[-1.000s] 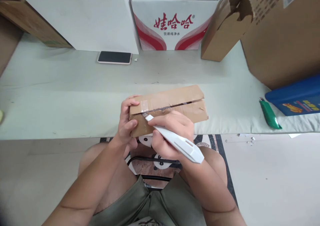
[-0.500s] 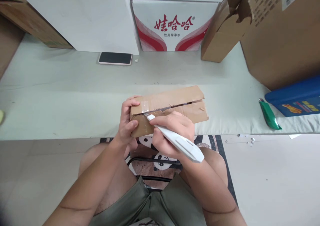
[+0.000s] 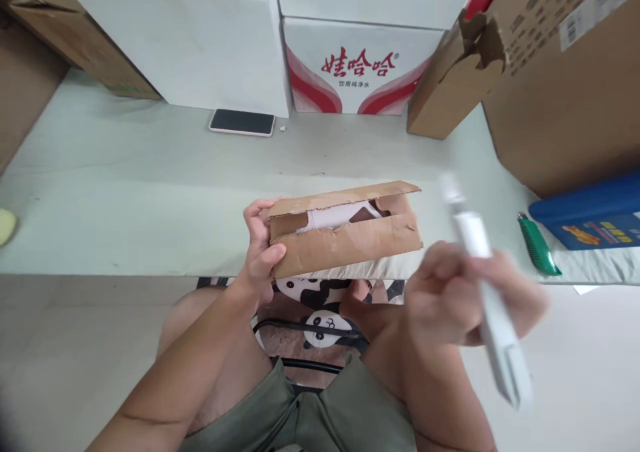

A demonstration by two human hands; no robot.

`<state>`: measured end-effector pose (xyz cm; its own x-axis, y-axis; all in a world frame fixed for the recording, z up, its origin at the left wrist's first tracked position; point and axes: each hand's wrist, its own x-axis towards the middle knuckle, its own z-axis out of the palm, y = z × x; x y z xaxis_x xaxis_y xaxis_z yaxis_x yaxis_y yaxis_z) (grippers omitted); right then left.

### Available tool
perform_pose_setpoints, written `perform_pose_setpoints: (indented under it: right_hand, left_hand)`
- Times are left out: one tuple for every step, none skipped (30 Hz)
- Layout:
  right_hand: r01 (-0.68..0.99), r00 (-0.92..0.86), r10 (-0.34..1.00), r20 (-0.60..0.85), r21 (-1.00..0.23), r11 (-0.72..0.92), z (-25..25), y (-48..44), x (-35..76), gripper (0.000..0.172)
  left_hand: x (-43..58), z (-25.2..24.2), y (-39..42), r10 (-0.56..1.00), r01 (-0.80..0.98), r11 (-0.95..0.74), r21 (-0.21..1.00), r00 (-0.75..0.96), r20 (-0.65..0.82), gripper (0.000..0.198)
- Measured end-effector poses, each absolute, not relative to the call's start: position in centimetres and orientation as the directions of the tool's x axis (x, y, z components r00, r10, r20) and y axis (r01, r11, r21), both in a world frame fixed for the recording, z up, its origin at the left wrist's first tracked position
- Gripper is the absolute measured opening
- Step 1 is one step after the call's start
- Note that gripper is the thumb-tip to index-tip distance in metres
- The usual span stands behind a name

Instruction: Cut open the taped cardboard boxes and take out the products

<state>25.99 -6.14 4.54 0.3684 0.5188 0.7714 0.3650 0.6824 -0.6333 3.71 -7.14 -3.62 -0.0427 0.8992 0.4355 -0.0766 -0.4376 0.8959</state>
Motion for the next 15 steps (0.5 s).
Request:
perform_pose_setpoints:
  right_hand:
    - [0.397, 0.484, 0.405, 0.776, -0.607, 0.688, 4.3, -5.0, 26.8, 0.014]
    - [0.421, 0.570, 0.326, 0.754, -0.609, 0.673, 3.8, -3.9, 27.6, 0.012]
    - [0.412, 0.609, 0.352, 0.711, -0.663, 0.625, 3.3, -2.9, 28.5, 0.009]
    - [0.399, 0.618, 0.434, 0.655, -0.738, 0.545, 2.5, -2.0, 29.3, 0.012]
    - [0.409, 0.603, 0.526, 0.600, -0.798, 0.442, 1.7, -1.4, 30.2, 0.014]
    - [0.443, 0.573, 0.609, 0.549, -0.832, 0.334, 0.7, -1.0, 30.9, 0.016]
    - [0.482, 0.543, 0.668, 0.509, -0.840, 0.248, -0.2, -0.8, 31.5, 0.019]
    - [0.526, 0.507, 0.716, 0.480, -0.830, 0.184, -1.1, -0.7, 32.1, 0.024]
    - [0.570, 0.466, 0.761, 0.451, -0.811, 0.132, -1.9, -0.7, 32.6, 0.030]
    - [0.617, 0.422, 0.806, 0.415, -0.783, 0.080, -2.6, -0.6, 33.0, 0.036]
    - [0.667, 0.373, 0.853, 0.364, -0.744, 0.025, -3.3, -0.4, 33.3, 0.039]
    - [0.721, 0.324, 0.898, 0.298, -0.692, -0.031, -4.0, -0.2, 33.7, 0.038]
    - [0.769, 0.282, 0.931, 0.231, -0.635, -0.075, -4.6, 0.1, 34.0, 0.034]
    - [0.803, 0.250, 0.951, 0.182, -0.588, -0.098, -5.1, 0.4, 34.3, 0.028]
    - [0.823, 0.223, 0.961, 0.163, -0.561, -0.096, -5.6, 0.7, 34.6, 0.023]
  left_hand:
    - [3.6, -3.8, -7.0, 0.887, -0.070, -0.462, 0.884, -0.037, 0.460, 0.062]
    - [3.5, -4.0, -6.8, 0.871, -0.064, -0.491, 0.869, -0.028, 0.490, 0.059]
    - [3.3, -4.2, -6.6, 0.856, -0.062, -0.516, 0.854, -0.020, 0.516, 0.058]
    - [3.1, -4.4, -6.4, 0.845, -0.065, -0.534, 0.843, -0.012, 0.535, 0.057]
    - [2.9, -4.6, -6.2, 0.838, -0.070, -0.544, 0.836, -0.007, 0.545, 0.057]
    - [2.8, -4.8, -6.1, 0.837, -0.074, -0.546, 0.835, -0.006, 0.547, 0.057]
    - [2.6, -4.9, -6.0, 0.839, -0.076, -0.544, 0.836, -0.009, 0.545, 0.057]
    - [2.5, -5.0, -6.0, 0.839, -0.075, -0.544, 0.836, -0.014, 0.544, 0.056]
    - [2.4, -5.0, -5.9, 0.838, -0.071, -0.545, 0.836, -0.020, 0.545, 0.056]
    - [2.4, -5.1, -6.0, 0.837, -0.068, -0.547, 0.834, -0.026, 0.547, 0.056]
    - [2.4, -5.1, -6.0, 0.835, -0.067, -0.550, 0.832, -0.028, 0.550, 0.056]
    - [2.5, -5.1, -6.0, 0.831, -0.069, -0.556, 0.829, -0.028, 0.555, 0.055]
    - [2.6, -5.1, -6.0, 0.827, -0.071, -0.562, 0.824, -0.028, 0.562, 0.055]
    - [2.7, -5.1, -6.0, 0.823, -0.072, -0.568, 0.820, -0.030, 0.567, 0.055]
    - [2.7, -5.1, -6.0, 0.820, -0.071, -0.572, 0.817, -0.032, 0.571, 0.055]
